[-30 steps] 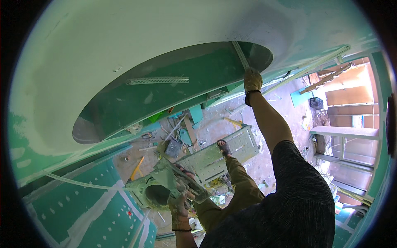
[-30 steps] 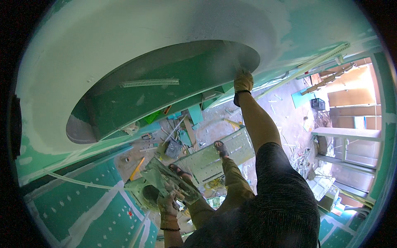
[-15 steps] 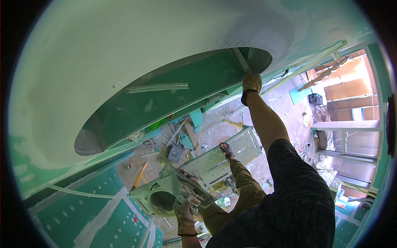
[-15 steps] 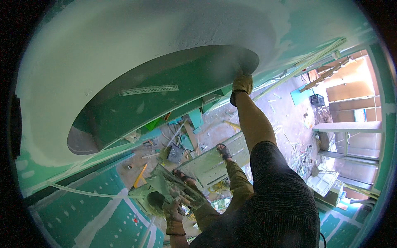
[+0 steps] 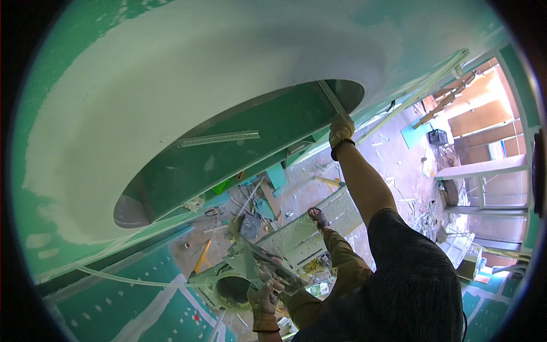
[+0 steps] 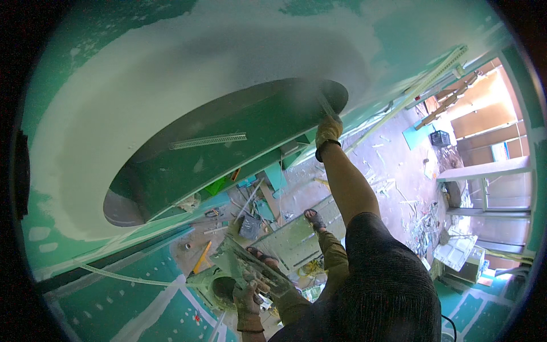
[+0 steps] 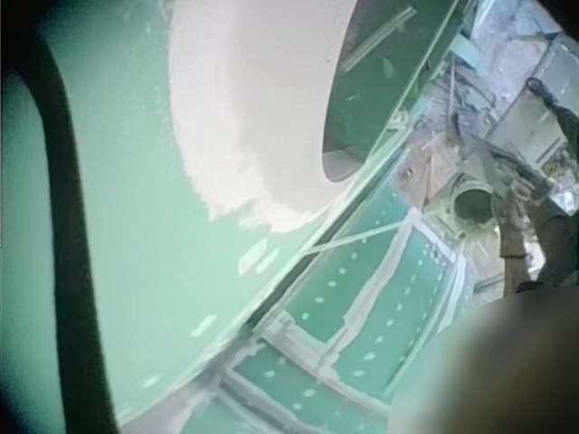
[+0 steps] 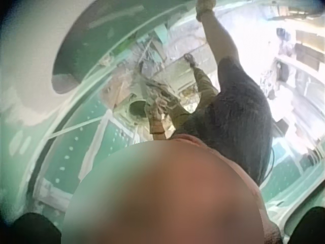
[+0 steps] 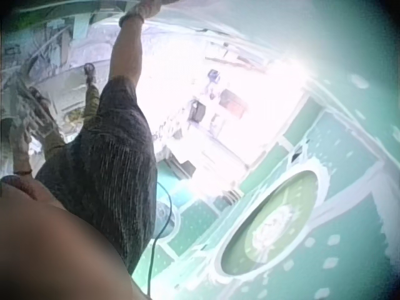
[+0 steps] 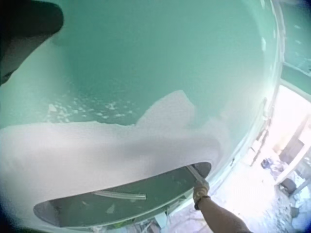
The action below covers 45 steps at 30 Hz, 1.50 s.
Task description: Applying plaster and installing corner beads on a curved drywall structure.
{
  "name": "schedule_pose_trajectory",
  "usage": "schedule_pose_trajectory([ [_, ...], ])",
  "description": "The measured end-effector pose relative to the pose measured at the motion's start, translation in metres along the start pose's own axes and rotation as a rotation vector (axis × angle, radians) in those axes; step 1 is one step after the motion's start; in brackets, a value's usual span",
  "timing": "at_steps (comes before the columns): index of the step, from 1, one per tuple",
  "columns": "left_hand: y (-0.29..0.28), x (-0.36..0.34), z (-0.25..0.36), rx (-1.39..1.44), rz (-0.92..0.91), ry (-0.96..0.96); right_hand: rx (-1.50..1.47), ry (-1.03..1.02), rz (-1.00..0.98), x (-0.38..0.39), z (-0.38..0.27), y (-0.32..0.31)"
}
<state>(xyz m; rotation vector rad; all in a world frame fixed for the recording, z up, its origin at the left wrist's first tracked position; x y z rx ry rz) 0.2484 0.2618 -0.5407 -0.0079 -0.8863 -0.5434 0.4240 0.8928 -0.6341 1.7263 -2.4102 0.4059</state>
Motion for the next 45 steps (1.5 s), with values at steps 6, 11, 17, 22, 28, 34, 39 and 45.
schedule_pose_trajectory([
  [6, 0.013, 0.008, 0.005, 0.107, -0.032, 0.002, -0.032, 0.026, -0.089, -0.009, 0.006, 0.005],
  [11, 0.014, 0.009, 0.002, 0.108, -0.059, 0.024, -0.369, 0.102, -0.114, -0.005, 0.011, 0.010],
  [17, 0.004, 0.000, -0.014, 0.094, -0.052, -0.009, -0.343, 0.117, -0.075, 0.009, 0.009, 0.003],
  [22, 0.011, 0.002, -0.006, 0.119, -0.038, 0.058, 0.219, -0.200, 0.063, 0.048, -0.016, -0.033],
  [28, 0.022, 0.002, -0.005, 0.128, -0.064, -0.039, 0.979, -0.624, -0.241, 0.059, -0.067, 0.002],
  [34, 0.014, 0.001, -0.015, 0.034, 0.001, 0.100, 1.096, -0.789, -0.243, 0.026, -0.084, 0.026],
  [39, 0.009, -0.003, -0.040, 0.059, 0.123, 0.027, 1.376, -0.723, -0.379, 0.001, -0.059, 0.035],
  [45, 0.014, 0.007, -0.039, -0.037, 0.110, -0.112, 1.522, -0.717, -0.412, -0.006, -0.064, 0.052],
])
Point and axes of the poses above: each hand's wrist, its own x-axis away from the middle knuckle, its own y-axis out of the palm, z = x × y, the point moved 8 cm from there along -x, towards the middle knuckle, and after that the axes turned 5 degrees about x, right-handed, at the moved point
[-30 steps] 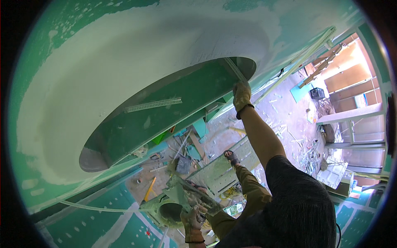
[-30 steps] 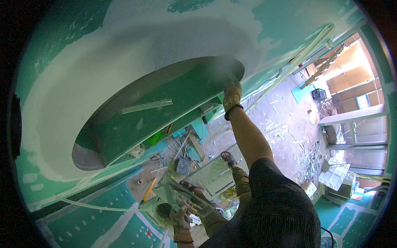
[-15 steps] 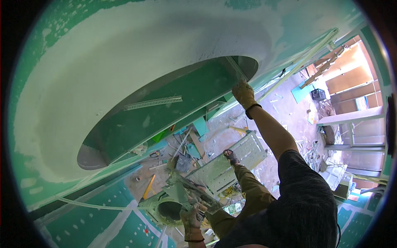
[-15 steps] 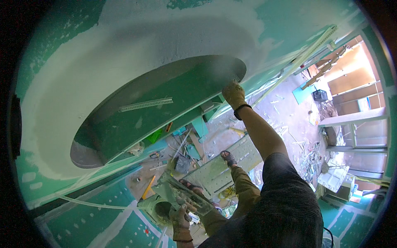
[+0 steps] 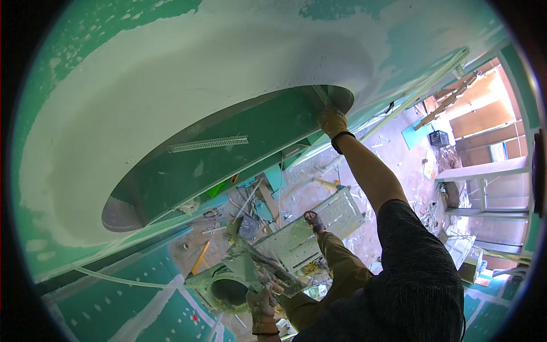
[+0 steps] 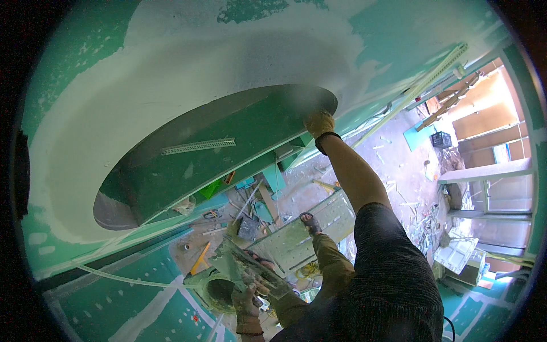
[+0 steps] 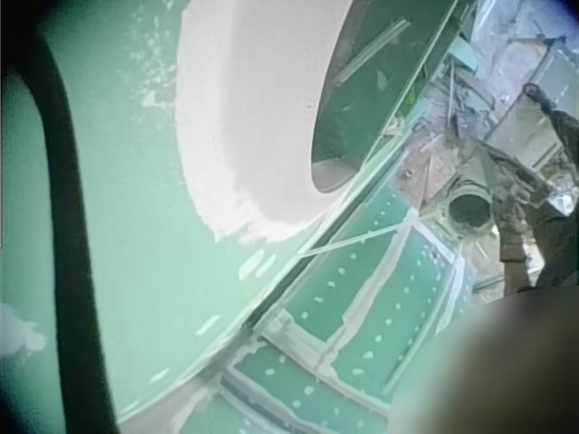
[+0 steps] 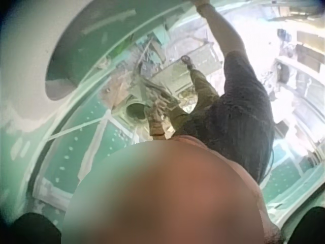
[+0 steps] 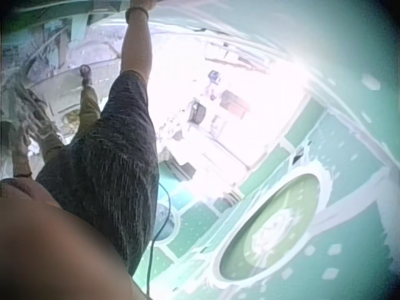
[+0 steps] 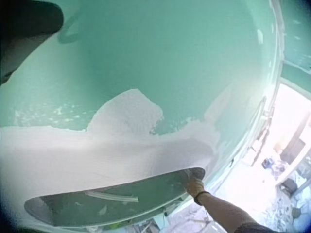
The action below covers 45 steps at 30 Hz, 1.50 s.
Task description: Applying plaster and installing corner beads on a curved drywall structure.
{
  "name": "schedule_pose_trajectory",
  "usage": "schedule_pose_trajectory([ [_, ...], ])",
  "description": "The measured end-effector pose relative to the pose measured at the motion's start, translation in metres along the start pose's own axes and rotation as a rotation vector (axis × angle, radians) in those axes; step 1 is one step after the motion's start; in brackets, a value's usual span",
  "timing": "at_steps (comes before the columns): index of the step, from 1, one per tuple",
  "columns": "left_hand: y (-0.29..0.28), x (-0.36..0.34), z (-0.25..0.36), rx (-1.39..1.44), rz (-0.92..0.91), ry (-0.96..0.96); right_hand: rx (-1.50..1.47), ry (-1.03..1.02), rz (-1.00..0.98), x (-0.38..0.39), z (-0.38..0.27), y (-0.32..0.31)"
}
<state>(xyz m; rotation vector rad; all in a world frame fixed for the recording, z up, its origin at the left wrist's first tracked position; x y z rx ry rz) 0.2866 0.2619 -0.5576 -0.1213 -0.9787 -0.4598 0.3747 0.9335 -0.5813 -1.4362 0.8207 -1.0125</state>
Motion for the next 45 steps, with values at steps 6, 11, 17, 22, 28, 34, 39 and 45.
schedule_pose_trajectory([
  [6, 0.018, 0.005, 0.030, -0.051, -0.101, 0.304, -0.456, -0.211, 0.440, 0.100, -0.043, -0.067],
  [11, 0.013, 0.026, 0.028, 0.040, -0.018, 0.085, -0.829, -0.171, -0.307, 0.238, -0.098, -0.015],
  [17, 0.011, 0.044, 0.055, 0.179, 0.048, 0.092, -0.996, -0.250, -0.500, 0.288, -0.150, 0.021],
  [22, -0.020, 0.054, 0.035, 0.251, 0.167, 0.121, -0.090, -0.853, 0.327, 0.207, -0.220, -0.030],
  [28, -0.083, 0.068, -0.007, 0.230, 0.309, 0.101, -0.290, -0.562, 0.113, 0.112, -0.295, -0.039],
  [34, -0.124, 0.076, -0.021, 0.248, 0.415, 0.139, 0.107, -0.626, 0.475, 0.116, -0.342, -0.024],
  [39, -0.139, 0.081, -0.024, 0.252, 0.465, 0.085, 0.026, -0.772, 0.561, 0.133, -0.339, 0.001],
  [45, -0.149, 0.076, -0.021, 0.218, 0.465, 0.055, -0.017, -0.753, 0.607, 0.136, -0.340, 0.000],
])
Point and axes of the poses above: each hand's wrist, its own x-axis away from the middle knuckle, its own y-axis out of the palm, z = x × y, the point moved 8 cm from there along -x, towards the middle knuckle, and after that the axes turned 5 degrees about x, right-handed, at the moved point
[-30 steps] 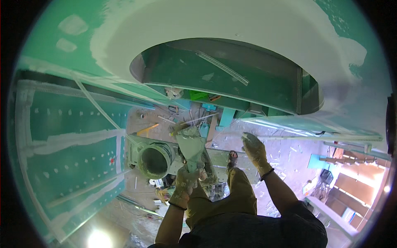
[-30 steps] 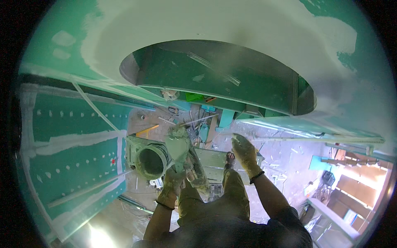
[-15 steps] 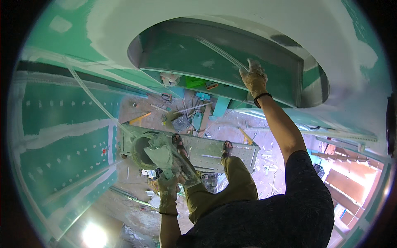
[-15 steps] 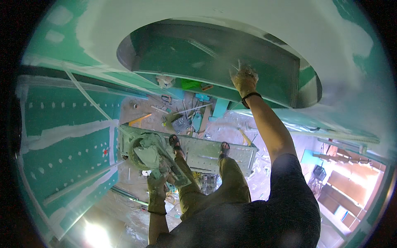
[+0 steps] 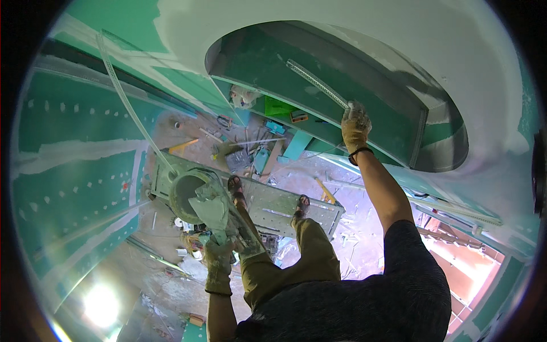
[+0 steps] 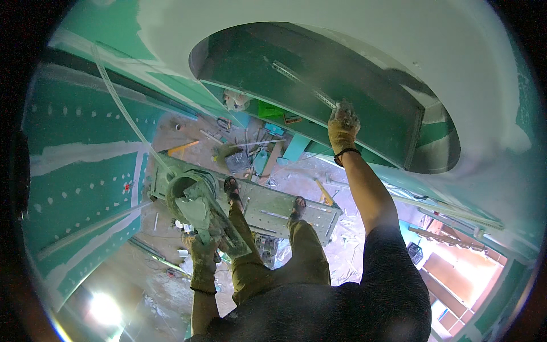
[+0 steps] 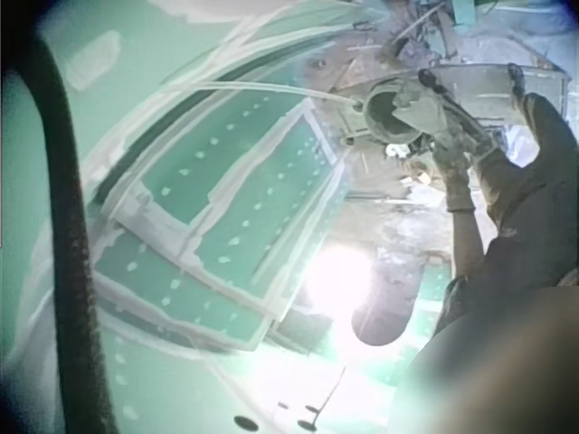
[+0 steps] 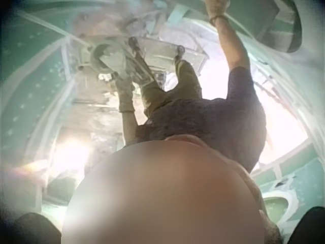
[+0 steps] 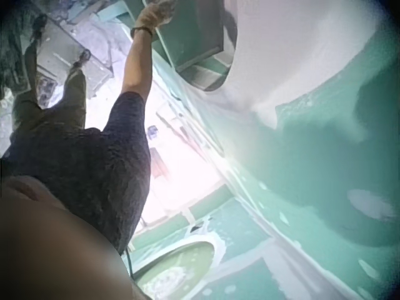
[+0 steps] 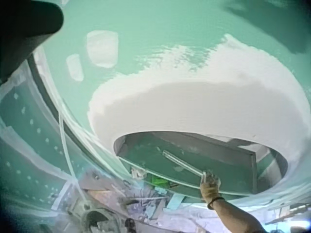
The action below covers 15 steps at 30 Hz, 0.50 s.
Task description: Applying plaster and installing corner beads on a curved drywall structure.
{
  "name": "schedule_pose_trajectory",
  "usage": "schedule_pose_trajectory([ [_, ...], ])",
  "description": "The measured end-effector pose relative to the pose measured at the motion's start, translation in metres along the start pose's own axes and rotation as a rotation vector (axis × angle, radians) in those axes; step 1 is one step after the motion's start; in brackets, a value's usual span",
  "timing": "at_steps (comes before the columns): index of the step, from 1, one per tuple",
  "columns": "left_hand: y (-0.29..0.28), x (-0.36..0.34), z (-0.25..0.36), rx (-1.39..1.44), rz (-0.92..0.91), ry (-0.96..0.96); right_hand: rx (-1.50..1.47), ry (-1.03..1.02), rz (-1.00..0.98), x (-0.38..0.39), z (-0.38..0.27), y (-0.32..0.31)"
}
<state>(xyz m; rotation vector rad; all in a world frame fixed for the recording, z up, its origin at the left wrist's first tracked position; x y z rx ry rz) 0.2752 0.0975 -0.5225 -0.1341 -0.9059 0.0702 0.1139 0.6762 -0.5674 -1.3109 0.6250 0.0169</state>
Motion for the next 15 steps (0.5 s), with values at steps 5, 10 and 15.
schedule_pose_trajectory([
  [5, -0.003, -0.006, 0.014, 0.027, -0.001, 0.049, 0.072, 0.034, -0.266, -0.003, 0.009, 0.012],
  [10, -0.006, -0.012, 0.010, 0.098, -0.015, -0.045, 0.017, -0.072, -0.147, -0.010, 0.010, 0.002],
  [15, -0.015, -0.016, -0.003, 0.191, 0.024, -0.101, -0.012, -0.141, -0.229, -0.006, 0.011, 0.012],
])
Point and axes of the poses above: each hand's wrist, its own x-axis away from the middle knuckle, its own y-axis out of the palm, z = x × y, the point moved 8 cm from there along -x, towards the middle knuckle, and after that the axes turned 5 degrees about x, right-handed, at the moved point
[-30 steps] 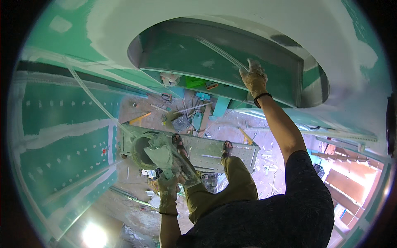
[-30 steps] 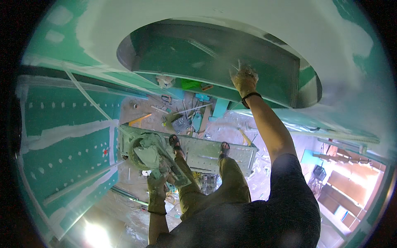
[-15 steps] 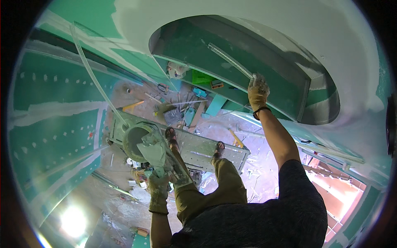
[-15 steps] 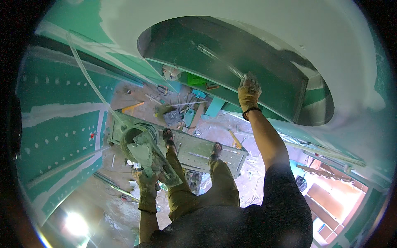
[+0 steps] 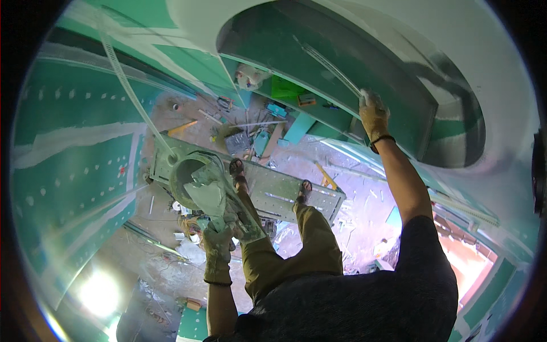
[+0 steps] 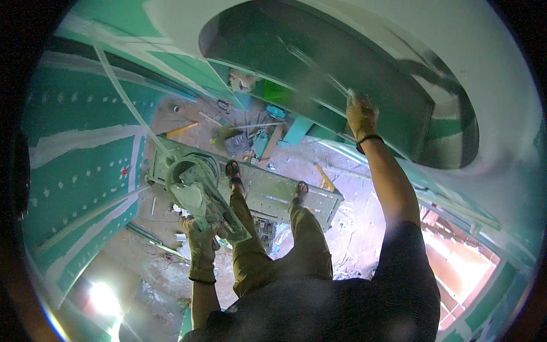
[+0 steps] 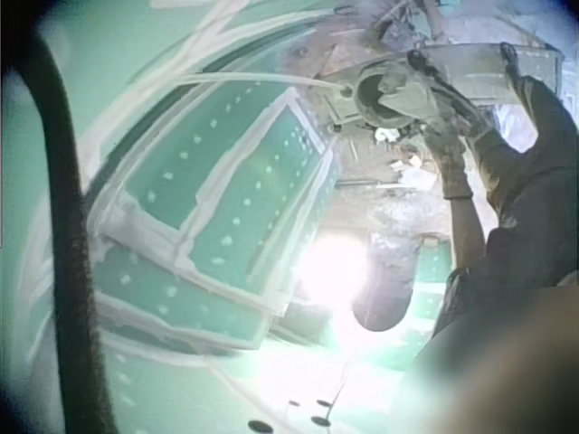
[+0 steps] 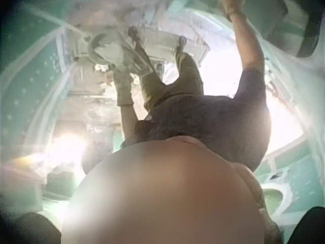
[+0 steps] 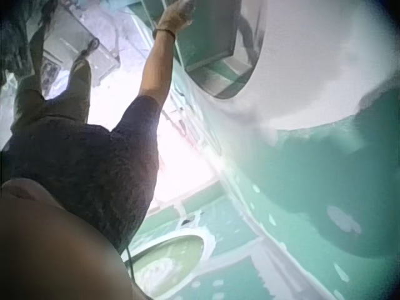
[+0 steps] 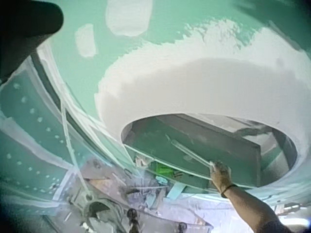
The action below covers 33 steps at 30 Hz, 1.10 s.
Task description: Applying plaster and installing corner beads on a curved drywall structure.
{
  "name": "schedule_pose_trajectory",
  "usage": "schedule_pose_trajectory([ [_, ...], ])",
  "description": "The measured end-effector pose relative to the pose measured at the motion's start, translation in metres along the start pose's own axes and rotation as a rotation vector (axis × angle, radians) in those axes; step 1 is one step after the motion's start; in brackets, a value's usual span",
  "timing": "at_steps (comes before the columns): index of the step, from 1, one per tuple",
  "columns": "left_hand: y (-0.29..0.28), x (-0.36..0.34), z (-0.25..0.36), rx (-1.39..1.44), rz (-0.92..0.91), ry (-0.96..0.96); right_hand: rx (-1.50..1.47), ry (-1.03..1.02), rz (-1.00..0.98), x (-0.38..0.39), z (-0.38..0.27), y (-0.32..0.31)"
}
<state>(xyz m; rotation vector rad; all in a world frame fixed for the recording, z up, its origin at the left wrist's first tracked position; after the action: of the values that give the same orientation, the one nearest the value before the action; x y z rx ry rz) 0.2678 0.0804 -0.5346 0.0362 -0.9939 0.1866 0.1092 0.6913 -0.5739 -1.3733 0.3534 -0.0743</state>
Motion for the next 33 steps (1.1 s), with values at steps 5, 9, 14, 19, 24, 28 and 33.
schedule_pose_trajectory([
  [5, -0.001, -0.002, 0.000, -0.132, 0.040, 0.055, 0.029, 0.020, 0.095, 0.006, 0.000, -0.004],
  [9, 0.007, 0.002, 0.010, -0.094, -0.005, 0.094, -0.060, 0.057, -0.002, 0.007, -0.001, -0.005],
  [14, 0.012, 0.004, 0.017, -0.080, -0.022, 0.139, -0.100, -0.024, -0.099, 0.013, -0.003, -0.019],
  [19, 0.009, -0.004, 0.004, -0.087, -0.023, 0.038, -0.179, -0.195, -0.135, 0.014, -0.013, -0.032],
  [24, 0.002, -0.009, -0.004, -0.069, -0.021, 0.021, -0.426, -0.066, -0.220, 0.003, -0.015, -0.049],
  [28, -0.005, -0.014, -0.010, -0.039, -0.029, 0.025, -0.982, 0.137, -0.315, -0.022, -0.054, -0.049],
  [33, -0.018, -0.019, -0.015, -0.105, -0.009, -0.007, -1.453, 0.352, -0.159, -0.077, -0.165, -0.026],
])
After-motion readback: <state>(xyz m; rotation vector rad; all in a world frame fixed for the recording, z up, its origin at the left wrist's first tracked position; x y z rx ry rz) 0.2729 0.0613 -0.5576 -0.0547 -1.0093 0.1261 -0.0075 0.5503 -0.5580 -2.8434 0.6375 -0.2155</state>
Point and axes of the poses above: each hand's wrist, its own x-axis away from the middle knuckle, its own y-axis out of the palm, z = x × y, the point moved 8 cm from there along -x, towards the middle knuckle, and after that the axes turned 5 degrees about x, right-handed, at the moved point
